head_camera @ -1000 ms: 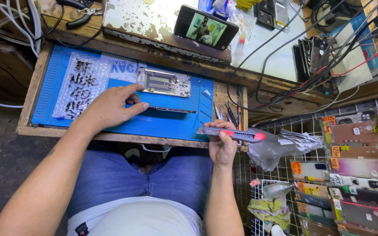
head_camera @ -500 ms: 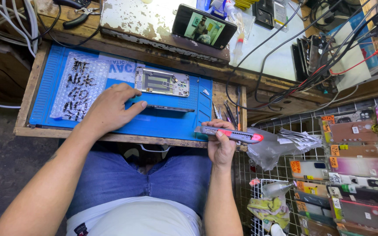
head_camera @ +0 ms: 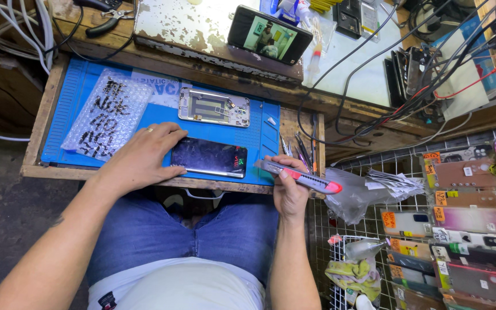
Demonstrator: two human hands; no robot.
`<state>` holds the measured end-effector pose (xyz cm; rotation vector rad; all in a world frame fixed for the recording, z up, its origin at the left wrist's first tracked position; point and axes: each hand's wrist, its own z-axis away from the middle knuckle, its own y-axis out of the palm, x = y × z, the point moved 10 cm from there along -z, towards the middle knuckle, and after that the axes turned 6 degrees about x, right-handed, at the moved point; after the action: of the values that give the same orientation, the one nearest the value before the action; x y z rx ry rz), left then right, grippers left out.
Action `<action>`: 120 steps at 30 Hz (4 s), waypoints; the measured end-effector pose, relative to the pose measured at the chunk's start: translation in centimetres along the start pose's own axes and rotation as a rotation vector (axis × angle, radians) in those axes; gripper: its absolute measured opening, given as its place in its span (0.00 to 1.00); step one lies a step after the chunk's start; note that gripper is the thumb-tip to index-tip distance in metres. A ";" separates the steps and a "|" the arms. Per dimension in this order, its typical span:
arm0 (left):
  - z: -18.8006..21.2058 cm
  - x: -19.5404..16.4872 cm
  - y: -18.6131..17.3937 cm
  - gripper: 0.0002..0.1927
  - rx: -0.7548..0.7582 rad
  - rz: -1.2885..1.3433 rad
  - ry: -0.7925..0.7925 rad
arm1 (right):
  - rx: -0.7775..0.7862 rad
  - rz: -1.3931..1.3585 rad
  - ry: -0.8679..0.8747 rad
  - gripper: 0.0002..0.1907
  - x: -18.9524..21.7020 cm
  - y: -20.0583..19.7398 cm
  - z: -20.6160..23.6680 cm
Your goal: The person uses a utility knife to pry open the back of a mobile phone and then uses a screwdriver to remove internal screws. They carefully lift and remove the battery and the internal housing frame from the device.
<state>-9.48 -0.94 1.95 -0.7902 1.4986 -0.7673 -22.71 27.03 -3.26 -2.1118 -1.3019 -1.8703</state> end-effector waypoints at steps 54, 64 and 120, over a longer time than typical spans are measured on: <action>0.8 1.0 0.7 0.45 -0.059 0.135 -0.210 | 0.584 0.490 0.561 0.17 -10.9 11.4 -11.4; 0.6 1.1 0.6 0.41 -0.069 0.123 -0.212 | 0.520 0.478 0.611 0.18 -10.7 10.4 -11.2; 0.4 1.9 1.3 0.42 -0.040 0.071 -0.195 | 0.391 0.524 0.564 0.17 -5.1 2.4 -9.7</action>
<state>-9.22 -1.81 -0.21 -0.8139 1.3630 -0.5912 -28.70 17.52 -3.65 -1.3983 -0.7982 -1.6316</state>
